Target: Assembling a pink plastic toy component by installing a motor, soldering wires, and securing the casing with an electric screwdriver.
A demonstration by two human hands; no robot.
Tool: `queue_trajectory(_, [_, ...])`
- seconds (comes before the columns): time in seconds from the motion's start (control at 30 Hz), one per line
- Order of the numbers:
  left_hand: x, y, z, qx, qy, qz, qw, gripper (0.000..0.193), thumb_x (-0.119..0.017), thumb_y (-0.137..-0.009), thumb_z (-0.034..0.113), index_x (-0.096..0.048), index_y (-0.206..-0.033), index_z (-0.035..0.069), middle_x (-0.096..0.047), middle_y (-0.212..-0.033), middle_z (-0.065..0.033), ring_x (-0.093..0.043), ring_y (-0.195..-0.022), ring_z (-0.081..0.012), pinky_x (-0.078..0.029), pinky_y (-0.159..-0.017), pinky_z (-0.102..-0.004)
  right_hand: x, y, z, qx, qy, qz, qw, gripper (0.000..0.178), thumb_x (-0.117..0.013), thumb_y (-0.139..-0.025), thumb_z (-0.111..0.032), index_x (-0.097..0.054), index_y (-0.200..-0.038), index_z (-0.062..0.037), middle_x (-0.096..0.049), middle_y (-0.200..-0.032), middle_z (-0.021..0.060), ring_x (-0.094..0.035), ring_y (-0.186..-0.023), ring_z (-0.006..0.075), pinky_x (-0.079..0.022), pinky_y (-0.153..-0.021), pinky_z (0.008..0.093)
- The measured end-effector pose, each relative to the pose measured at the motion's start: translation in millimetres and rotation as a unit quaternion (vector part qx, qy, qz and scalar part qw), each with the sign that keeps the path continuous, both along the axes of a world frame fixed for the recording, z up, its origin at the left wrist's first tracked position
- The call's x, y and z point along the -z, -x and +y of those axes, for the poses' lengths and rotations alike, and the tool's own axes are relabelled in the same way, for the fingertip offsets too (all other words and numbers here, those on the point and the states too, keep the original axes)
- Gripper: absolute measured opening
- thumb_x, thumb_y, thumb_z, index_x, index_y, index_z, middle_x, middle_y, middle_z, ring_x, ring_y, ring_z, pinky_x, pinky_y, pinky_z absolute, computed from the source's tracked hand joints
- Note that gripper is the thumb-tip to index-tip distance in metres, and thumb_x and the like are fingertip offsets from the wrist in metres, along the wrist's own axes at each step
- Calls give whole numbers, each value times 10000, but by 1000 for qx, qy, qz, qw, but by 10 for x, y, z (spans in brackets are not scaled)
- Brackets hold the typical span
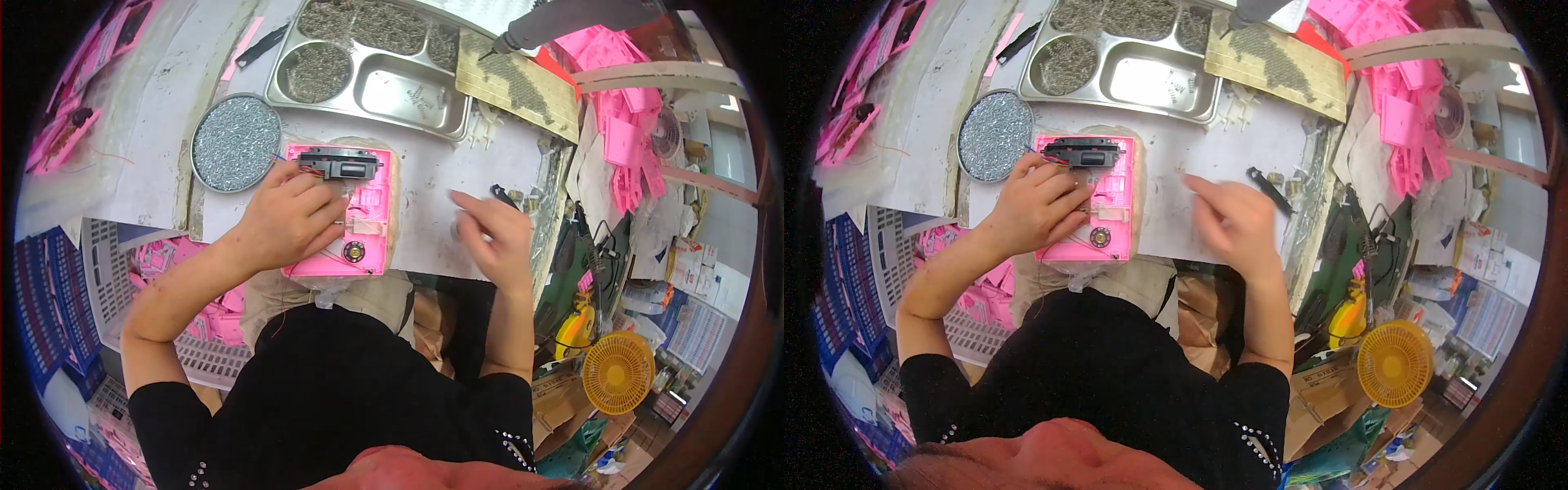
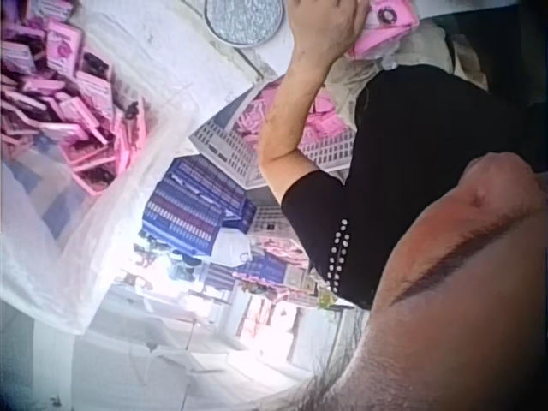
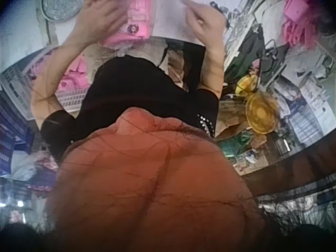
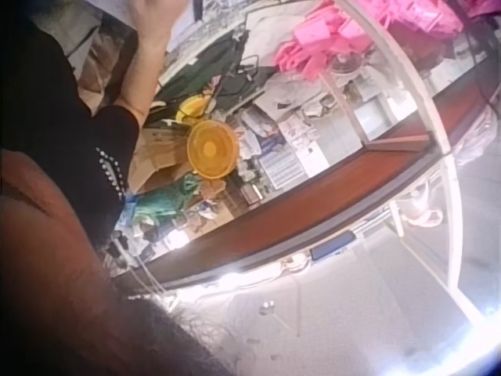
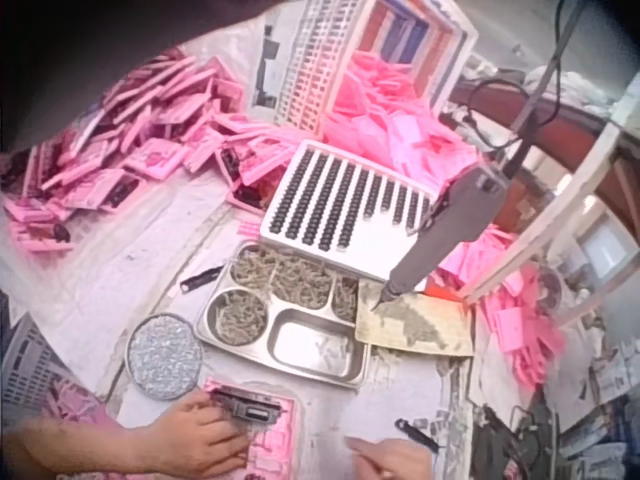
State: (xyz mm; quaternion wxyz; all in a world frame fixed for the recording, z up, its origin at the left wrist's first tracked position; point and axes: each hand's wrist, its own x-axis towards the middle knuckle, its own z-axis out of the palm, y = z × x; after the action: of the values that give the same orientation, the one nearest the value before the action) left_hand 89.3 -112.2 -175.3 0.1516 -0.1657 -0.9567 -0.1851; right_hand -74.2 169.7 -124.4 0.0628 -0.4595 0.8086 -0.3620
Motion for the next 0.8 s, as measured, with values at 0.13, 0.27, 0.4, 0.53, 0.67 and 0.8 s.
queue_trajectory(0.13, [-7, -100, -39, -16, -22, 33, 999, 306, -771, -814, 255, -718, -1076, 107, -635, -961, -17, -615, -880, -216, -424, -918, -442, 31, -178, 699, 170, -11, -30, 985, 228, -695, -864, 29, -785, -1064, -31, -648, -703, 77, -553, -560, 159, -424, -540, 283])
queue_trajectory(0.27, [-34, -18, 26, -29, -24, 41, 998, 248, -783, -811, 248, -715, -1012, 120, -626, -934, -6, -605, -870, -194, -424, -904, -413, 167, -360, 954, 217, -2, -59, 974, 211, -698, -877, 19, -783, -1065, -28, -630, -689, 72, -537, -554, 160, -411, -536, 282])
queue_trajectory(0.4, [-52, 68, 83, -30, 4, -1, 1000, 270, -771, -822, 269, -723, -1042, 120, -577, -890, -13, -585, -845, -204, -418, -908, -413, 245, -399, 914, 194, -12, -57, 979, 204, -712, -874, 7, -780, -1063, -29, -586, -660, 73, -520, -545, 167, -399, -526, 297])
queue_trajectory(0.53, [-45, 86, 90, -21, 32, -19, 999, 372, -781, -804, 313, -731, -1113, 110, -563, -888, -14, -570, -858, -210, -410, -928, -427, 229, -346, 798, 165, -9, -48, 985, 206, -716, -867, 0, -776, -1061, -32, -564, -646, 75, -512, -537, 178, -392, -519, 309])
queue_trajectory(0.67, [-124, 111, 112, 4, 91, -32, 995, 389, -777, -812, 334, -727, -1104, 82, -562, -895, -19, -574, -880, -204, -431, -914, -419, 200, -291, 721, 148, -20, -50, 988, 205, -717, -864, -5, -774, -1058, -32, -573, -648, 76, -520, -537, 184, -395, -518, 313])
queue_trajectory(0.8, [-105, 119, 53, 30, 79, -67, 994, 447, -794, -782, 354, -730, -1133, 85, -595, -960, -20, -577, -893, -215, -414, -952, -441, 157, -256, 668, 135, -13, -37, 990, 197, -715, -865, -5, -773, -1052, -29, -576, -647, 78, -529, -539, 190, -400, -518, 317])
